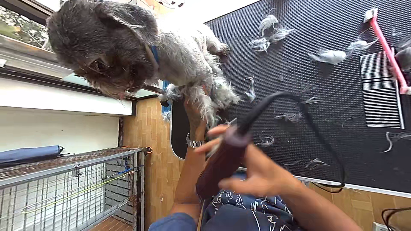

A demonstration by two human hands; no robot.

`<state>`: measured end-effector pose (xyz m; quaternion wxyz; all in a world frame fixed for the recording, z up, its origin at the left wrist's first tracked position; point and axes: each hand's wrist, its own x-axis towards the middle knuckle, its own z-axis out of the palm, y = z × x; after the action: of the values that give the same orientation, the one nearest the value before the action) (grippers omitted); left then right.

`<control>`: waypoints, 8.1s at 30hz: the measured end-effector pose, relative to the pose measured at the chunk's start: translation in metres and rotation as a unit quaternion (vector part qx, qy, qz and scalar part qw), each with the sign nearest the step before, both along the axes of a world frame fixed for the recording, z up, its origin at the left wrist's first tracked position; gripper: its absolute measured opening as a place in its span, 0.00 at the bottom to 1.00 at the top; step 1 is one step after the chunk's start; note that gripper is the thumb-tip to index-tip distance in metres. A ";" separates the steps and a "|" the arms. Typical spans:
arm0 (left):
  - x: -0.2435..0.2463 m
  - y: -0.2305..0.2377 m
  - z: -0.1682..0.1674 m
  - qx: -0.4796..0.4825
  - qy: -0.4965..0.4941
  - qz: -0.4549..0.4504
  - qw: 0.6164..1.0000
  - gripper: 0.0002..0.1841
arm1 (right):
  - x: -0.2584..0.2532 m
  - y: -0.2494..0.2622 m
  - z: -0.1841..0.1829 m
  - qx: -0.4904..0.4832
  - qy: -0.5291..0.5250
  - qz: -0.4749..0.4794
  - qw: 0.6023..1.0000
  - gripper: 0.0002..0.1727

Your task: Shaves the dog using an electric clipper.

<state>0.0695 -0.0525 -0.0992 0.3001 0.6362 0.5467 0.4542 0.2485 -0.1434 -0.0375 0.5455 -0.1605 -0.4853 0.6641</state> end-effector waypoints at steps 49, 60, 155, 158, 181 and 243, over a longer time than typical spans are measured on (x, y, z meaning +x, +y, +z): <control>-0.021 -0.056 0.054 -0.185 -0.211 0.113 0.953 0.18 | -0.004 0.098 -0.099 -0.159 0.196 -0.157 0.955 0.36; -0.041 -0.035 0.074 -0.145 0.093 0.192 0.966 0.05 | -0.006 0.135 -0.056 -0.119 0.159 -0.420 0.885 0.45; 0.006 -0.025 0.098 -0.112 0.216 0.131 0.961 0.17 | -0.056 0.180 -0.096 -0.285 0.287 -0.313 0.859 0.25; 0.005 -0.026 0.099 -0.102 0.217 0.132 0.962 0.17 | -0.065 0.182 -0.108 -0.310 0.223 -0.317 0.868 0.30; 0.005 -0.046 0.114 -0.109 0.123 0.132 0.978 0.16 | -0.023 0.199 -0.099 -0.216 0.338 -0.304 0.864 0.22; -0.042 -0.068 0.110 -0.288 -0.324 0.110 0.894 0.10 | -0.016 0.148 -0.079 -0.144 0.197 -0.225 0.943 0.29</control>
<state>0.0271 -0.1210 0.0111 0.5791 0.2748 0.5924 0.4880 0.2324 0.0046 -0.1168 0.7367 -0.2078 -0.2187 0.6052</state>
